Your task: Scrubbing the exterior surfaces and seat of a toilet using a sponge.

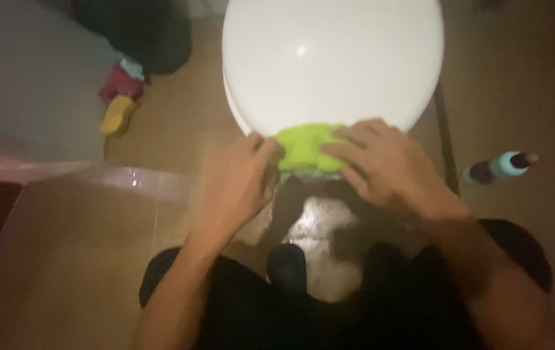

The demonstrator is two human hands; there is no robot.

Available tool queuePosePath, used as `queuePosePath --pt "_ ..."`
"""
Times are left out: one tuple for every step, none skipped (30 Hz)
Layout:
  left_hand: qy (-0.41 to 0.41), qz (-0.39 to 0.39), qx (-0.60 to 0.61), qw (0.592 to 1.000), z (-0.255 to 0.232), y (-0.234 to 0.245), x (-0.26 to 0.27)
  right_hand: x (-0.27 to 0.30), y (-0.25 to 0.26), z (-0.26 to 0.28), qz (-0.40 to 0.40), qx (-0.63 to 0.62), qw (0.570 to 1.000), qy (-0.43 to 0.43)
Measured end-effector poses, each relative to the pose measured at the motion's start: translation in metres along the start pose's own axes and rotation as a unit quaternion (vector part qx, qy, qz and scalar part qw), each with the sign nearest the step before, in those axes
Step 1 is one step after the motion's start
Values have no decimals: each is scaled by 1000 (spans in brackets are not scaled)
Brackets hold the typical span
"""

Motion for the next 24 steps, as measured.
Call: queuePosePath --pt "-26 -46 26 998 -3 7 0 -8 10 0 -19 -7 1000 -13" --pt "-24 -46 26 998 3 4 -6 -14 2 1 -18 -9 1000 -12" --pt "-34 -100 17 994 7 9 -15 -21 -1 -4 -38 -10 999 -29" --pt "-44 -154 8 987 11 15 -23 -28 -4 -7 -58 -12 997 -46" --pt "-41 -152 8 988 15 16 -34 -41 -14 -14 -56 -15 997 -45" --pt "-8 -183 21 983 23 20 -43 -51 -18 -20 -108 -12 993 -45" --pt "22 -219 31 975 30 28 -54 -64 -20 -28 -164 -6 985 -44" --pt "22 -222 28 974 42 22 -66 -77 -27 -28 -167 -7 985 -41" --pt "16 -256 29 966 52 21 -82 -89 -24 -33 -216 21 975 -47" --pt "9 -290 31 957 62 21 -100 -100 -20 -38 -264 49 962 -53" --pt "7 -292 29 956 62 14 -105 -104 -26 -40 -268 50 961 -52" --pt "-6 -336 32 941 63 11 -108 -107 -31 -43 -288 58 954 -53" --pt "-16 -380 36 924 65 6 -110 -110 -36 -47 -307 66 948 -51" --pt "-16 -385 35 922 57 11 -109 -109 -29 -44 -309 66 948 -47" --pt "9 -348 33 937 54 12 -108 -108 -27 -39 -292 57 953 -46" --pt "34 -310 32 950 51 12 -107 -107 -25 -34 -276 47 959 -45" --pt "31 -309 35 950 46 17 -98 -98 -16 -31 -275 51 959 -48" --pt "30 -247 19 968 41 16 -93 -92 -13 -31 -220 29 973 -60" --pt "26 -186 3 982 36 15 -87 -86 -10 -30 -164 8 984 -73" --pt "22 -186 6 982 26 16 -73 -71 -1 -28 -164 13 983 -75" --pt "-6 -168 -22 986 13 15 -57 -58 0 -24 -109 20 992 -68" --pt "-35 -150 -50 987 1 14 -40 -45 0 -20 -54 27 996 -60" --pt "-38 -151 -48 987 -6 12 -32 -32 11 -15 -54 29 996 -62" --pt "-69 -139 -49 987 -16 8 -23 -19 18 -11 -20 31 997 -75"
Point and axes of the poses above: each hand's wrist, its own x-axis away from the middle knuckle, its own y-axis out of the back of the hand, z = x × y, the point moved 6 cm from there along -x, towards the middle knuckle, and after that the axes turned 9 degrees about y, right-handed, at the moved point
